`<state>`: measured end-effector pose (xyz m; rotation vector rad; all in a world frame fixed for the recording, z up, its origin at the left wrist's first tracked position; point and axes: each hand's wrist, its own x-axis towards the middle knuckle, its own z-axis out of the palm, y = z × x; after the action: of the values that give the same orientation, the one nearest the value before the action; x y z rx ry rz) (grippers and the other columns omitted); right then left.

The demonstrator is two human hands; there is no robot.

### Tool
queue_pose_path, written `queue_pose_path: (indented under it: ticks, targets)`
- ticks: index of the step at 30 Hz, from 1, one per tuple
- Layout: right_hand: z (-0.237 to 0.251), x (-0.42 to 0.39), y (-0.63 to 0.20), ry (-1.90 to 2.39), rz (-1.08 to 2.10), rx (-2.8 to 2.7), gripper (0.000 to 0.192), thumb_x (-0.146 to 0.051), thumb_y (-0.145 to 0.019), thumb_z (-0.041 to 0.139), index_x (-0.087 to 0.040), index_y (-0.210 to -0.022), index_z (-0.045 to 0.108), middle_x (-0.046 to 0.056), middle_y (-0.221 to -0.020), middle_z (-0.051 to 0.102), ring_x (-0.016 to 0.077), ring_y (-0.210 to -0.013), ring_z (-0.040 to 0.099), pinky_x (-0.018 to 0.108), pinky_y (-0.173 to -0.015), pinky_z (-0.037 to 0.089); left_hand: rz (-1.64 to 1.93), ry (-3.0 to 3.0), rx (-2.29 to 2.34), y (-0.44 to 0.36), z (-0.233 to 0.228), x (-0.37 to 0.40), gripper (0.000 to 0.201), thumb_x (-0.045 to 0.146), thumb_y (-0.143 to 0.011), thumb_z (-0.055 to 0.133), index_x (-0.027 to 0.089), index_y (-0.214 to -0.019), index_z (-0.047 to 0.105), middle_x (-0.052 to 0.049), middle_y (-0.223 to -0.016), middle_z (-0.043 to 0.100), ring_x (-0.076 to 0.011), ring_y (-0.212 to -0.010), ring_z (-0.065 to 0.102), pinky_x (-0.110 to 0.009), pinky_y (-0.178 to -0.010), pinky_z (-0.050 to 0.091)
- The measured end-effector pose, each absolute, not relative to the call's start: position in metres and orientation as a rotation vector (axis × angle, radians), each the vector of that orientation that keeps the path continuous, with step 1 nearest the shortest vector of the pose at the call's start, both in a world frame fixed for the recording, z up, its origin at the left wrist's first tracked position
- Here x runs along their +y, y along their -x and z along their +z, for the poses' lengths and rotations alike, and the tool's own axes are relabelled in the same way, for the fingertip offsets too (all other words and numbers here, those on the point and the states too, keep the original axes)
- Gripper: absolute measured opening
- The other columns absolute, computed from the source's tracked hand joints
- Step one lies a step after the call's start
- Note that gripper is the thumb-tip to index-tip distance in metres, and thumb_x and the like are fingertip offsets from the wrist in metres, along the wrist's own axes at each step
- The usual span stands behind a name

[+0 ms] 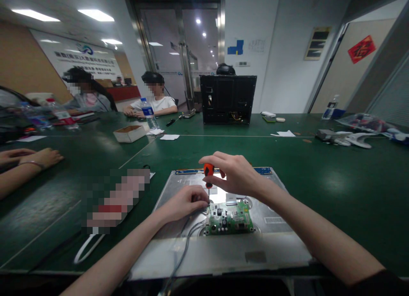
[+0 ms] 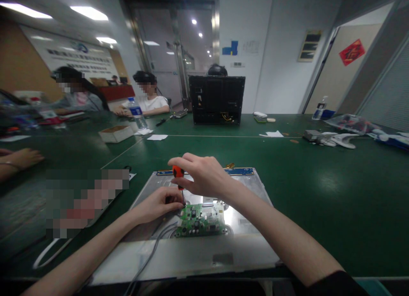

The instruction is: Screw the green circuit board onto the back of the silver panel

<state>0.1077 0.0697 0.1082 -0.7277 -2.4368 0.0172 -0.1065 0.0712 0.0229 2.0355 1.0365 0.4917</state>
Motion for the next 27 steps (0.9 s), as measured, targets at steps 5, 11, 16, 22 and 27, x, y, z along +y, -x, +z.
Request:
queue_pose_path:
  ticks: [5, 11, 16, 22, 27]
  targets:
    - [0.1091, 0.0684, -0.1088, 0.707, 0.056, -2.426, 0.043, -0.021, -0.087, 0.052, -0.015, -0.129, 0.048, 0.008, -0.107, 0.064, 0.0112, -0.068, 0.053, 0.026, -0.061, 0.039, 0.482, -2.036, 1.047, 0.1049, 0.0270, 0.0694, 0.011, 0.026, -0.078, 0.061, 0.016, -0.076, 0.065, 0.002, -0.067, 0.058, -0.0137, -0.064, 0.051, -0.024, -0.061, 0.038]
    - [0.1090, 0.0684, -0.1087, 0.712, 0.056, -2.426, 0.040, -0.018, -0.086, 0.049, -0.013, -0.126, 0.050, 0.008, -0.105, 0.064, 0.0100, -0.065, 0.051, 0.026, -0.060, 0.038, 0.467, -2.051, 1.049, 0.1053, 0.0273, 0.0693, 0.010, 0.025, -0.079, 0.061, 0.016, -0.077, 0.065, 0.002, -0.067, 0.058, -0.0138, -0.064, 0.052, -0.024, -0.061, 0.039]
    - [0.1074, 0.0696, -0.1078, 0.741, 0.017, -2.424, 0.033, -0.027, -0.091, 0.053, -0.017, -0.122, 0.051, 0.006, -0.106, 0.063, 0.0083, -0.063, 0.049, 0.024, -0.057, 0.034, 0.455, -2.046, 1.059, 0.1063, 0.0260, 0.0706, 0.011, 0.026, -0.079, 0.061, 0.016, -0.078, 0.065, 0.001, -0.070, 0.061, -0.0144, -0.066, 0.053, -0.024, -0.062, 0.040]
    - [0.1076, 0.0702, -0.1081, 0.739, -0.005, -2.427, 0.032, -0.030, -0.091, 0.055, -0.018, -0.121, 0.053, 0.005, -0.104, 0.063, 0.0086, -0.062, 0.049, 0.024, -0.057, 0.034, 0.469, -2.037, 1.048, 0.1057, 0.0268, 0.0703, 0.012, 0.027, -0.078, 0.061, 0.016, -0.075, 0.065, 0.001, -0.069, 0.060, -0.0145, -0.065, 0.052, -0.025, -0.061, 0.039]
    - [0.1071, 0.0701, -0.1091, 0.722, 0.063, -2.419, 0.041, -0.020, -0.086, 0.051, -0.015, -0.127, 0.049, 0.008, -0.109, 0.063, 0.0107, -0.067, 0.053, 0.026, -0.061, 0.039, 0.466, -2.047, 1.059, 0.1058, 0.0252, 0.0699, 0.010, 0.026, -0.078, 0.061, 0.016, -0.078, 0.065, 0.002, -0.067, 0.059, -0.0140, -0.065, 0.052, -0.024, -0.061, 0.039]
